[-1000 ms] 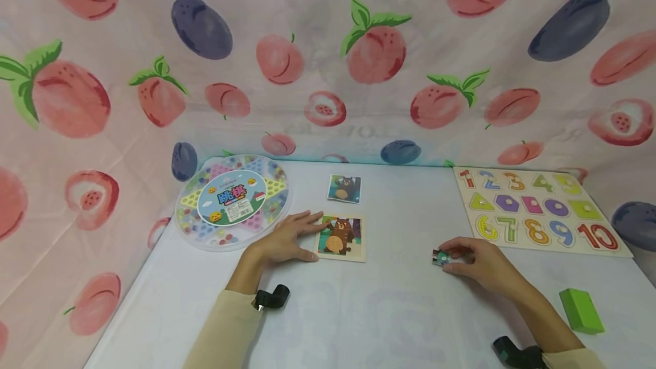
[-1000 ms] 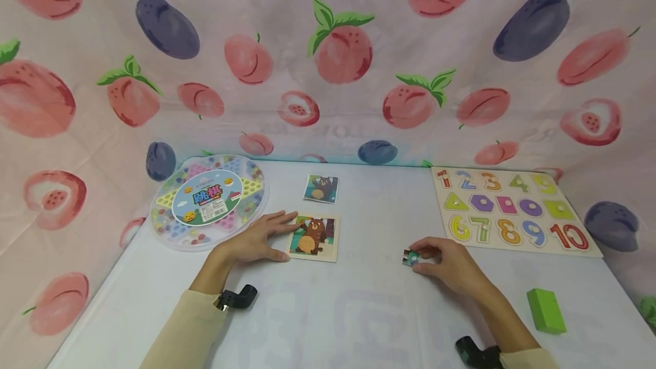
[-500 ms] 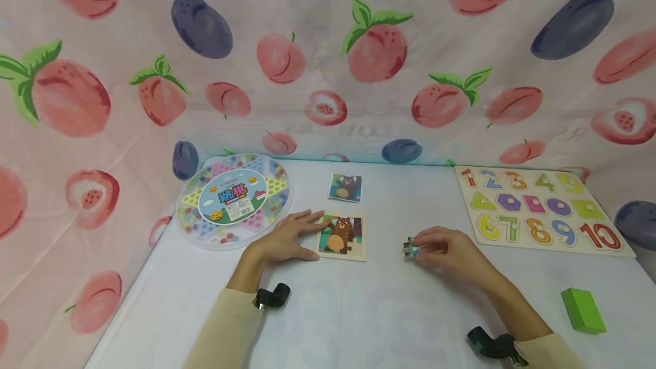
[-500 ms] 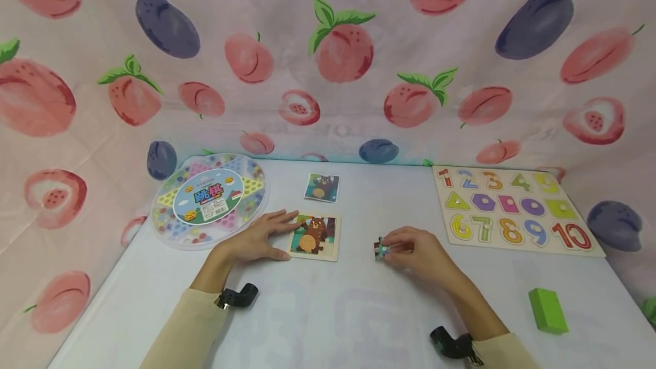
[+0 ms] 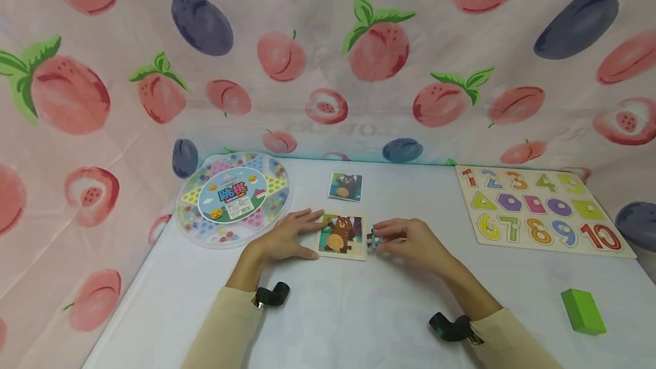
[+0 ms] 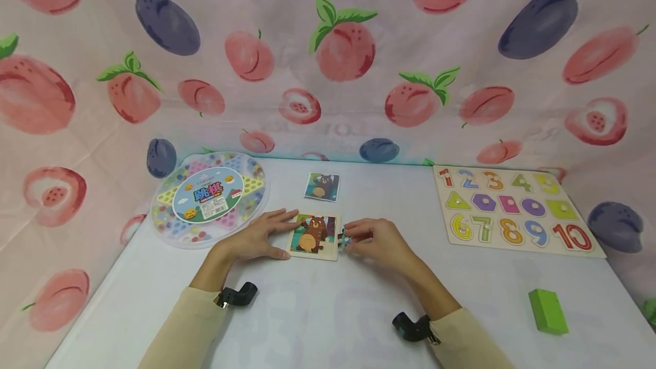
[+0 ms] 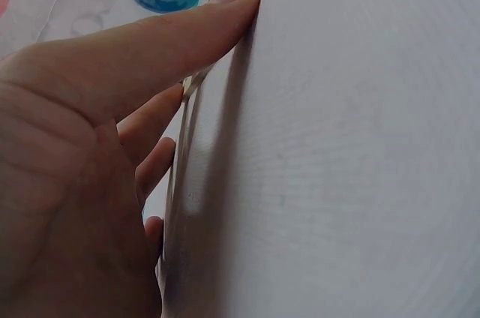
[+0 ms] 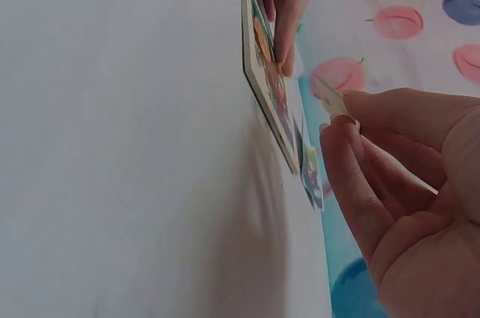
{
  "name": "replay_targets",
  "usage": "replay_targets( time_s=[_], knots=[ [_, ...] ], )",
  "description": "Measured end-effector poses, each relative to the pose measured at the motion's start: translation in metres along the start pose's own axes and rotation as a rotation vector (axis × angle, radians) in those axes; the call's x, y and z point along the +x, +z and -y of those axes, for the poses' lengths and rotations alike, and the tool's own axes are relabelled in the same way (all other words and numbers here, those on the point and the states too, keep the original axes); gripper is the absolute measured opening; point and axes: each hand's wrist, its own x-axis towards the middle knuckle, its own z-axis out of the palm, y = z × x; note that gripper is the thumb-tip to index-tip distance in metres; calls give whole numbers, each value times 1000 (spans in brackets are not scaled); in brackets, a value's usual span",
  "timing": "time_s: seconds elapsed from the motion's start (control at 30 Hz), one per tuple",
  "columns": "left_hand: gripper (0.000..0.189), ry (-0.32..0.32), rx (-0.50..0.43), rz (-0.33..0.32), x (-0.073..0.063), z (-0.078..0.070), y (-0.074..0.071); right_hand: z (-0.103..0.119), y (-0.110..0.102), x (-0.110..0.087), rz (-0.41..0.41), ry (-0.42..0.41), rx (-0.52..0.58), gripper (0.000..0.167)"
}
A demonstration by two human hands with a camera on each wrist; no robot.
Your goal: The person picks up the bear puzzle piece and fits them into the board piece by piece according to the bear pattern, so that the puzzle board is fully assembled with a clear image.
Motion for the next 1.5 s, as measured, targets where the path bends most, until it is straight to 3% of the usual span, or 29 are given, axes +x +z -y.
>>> replay_targets(
  time_s=[0.3,0.7,1.2,1.5],
  knots=[
    [73,-4,9,-2,0,0,0,8,19,17,12,16,-3,19],
    [73,-12,13,-3,0,0,0,11,40,24,-4,37,-32,15],
    [73,-11,9,-2,1,1,1,17,46,24,-48,-1,-187,13],
    [75,-18,-6,2,3,3,1,15,47,28,-30,1,-223,11]
  ],
)
